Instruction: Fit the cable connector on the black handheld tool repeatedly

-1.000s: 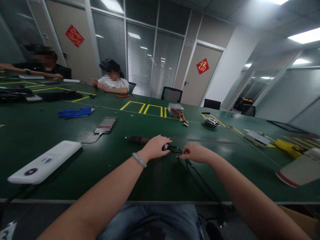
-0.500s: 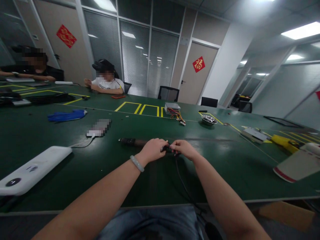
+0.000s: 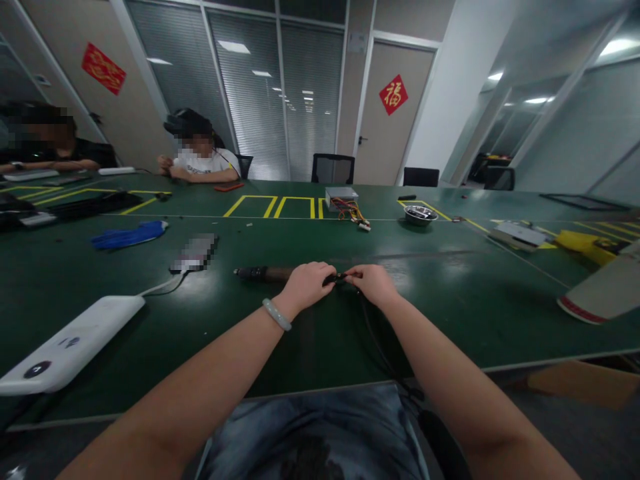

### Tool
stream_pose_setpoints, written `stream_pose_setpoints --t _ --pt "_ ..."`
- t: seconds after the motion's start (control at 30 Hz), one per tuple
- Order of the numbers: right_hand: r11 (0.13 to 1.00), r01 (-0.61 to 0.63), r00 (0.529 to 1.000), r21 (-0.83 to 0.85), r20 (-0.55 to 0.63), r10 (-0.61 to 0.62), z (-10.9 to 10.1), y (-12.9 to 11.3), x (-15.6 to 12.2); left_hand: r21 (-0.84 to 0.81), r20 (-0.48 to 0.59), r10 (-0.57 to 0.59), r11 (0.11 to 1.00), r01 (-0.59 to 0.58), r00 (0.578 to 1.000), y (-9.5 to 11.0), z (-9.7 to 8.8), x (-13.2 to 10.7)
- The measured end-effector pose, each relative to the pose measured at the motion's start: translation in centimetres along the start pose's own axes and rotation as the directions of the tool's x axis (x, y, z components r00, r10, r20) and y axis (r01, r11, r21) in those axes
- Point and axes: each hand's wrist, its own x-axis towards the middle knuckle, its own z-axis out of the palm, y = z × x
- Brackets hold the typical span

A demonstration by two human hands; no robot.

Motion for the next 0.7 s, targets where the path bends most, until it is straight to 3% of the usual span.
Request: stream_pose_setpoints --t 0.2,0.7 --pt "0.999 -0.022 0.995 -0.042 -0.099 0.017 0.21 0.32 -0.16 0.048 0.036 -0.024 0.999 0.022 0.999 0.52 -0.02 0.79" --pt "0.953 0.095 0.99 -0.286 -0.074 -0.121 0.96 -0.17 -0.29 -0.039 0.01 0.008 0.999 -0.008 1.0 -0.01 0.46 0.2"
